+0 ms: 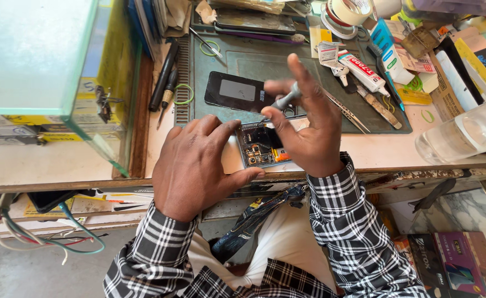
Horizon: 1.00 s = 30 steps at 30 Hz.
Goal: The person uses a screwdriver to remove screws from the internal frame of a disassembled smartphone. They then remove a small metal bracket and place it on the workbench. The person continues to manipulate the phone and a small black component on the bench.
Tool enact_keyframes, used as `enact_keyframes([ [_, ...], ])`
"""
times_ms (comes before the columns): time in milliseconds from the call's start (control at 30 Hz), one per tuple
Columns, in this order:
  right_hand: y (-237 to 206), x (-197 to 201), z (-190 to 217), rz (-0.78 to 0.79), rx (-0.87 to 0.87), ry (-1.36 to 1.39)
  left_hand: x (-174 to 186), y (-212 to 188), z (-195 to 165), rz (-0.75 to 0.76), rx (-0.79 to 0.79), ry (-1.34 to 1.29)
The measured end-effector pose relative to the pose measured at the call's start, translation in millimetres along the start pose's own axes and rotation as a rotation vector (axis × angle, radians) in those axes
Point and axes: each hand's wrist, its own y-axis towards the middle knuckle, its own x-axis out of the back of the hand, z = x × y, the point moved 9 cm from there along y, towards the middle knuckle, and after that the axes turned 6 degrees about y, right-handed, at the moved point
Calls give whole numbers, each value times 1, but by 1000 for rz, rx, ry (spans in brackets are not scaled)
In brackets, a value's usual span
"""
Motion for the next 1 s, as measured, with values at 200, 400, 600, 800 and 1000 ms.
enact_keyframes([
  [200, -6, -6, 10, 133, 161, 201, -1, 0, 0, -33, -24, -7],
  [400, -11, 26, 2, 20, 200, 288, -4, -1, 1, -32, -27, 6],
  [600, -9, 51, -14, -40, 147, 344, -7, 0, 3, -6, -6, 11],
  [800, -8, 5, -14, 113, 87, 233, -4, 0, 1, -18, -4, -7],
  [1000, -7, 7, -1, 97, 142, 210, -4, 1, 1, -24, -21, -14],
])
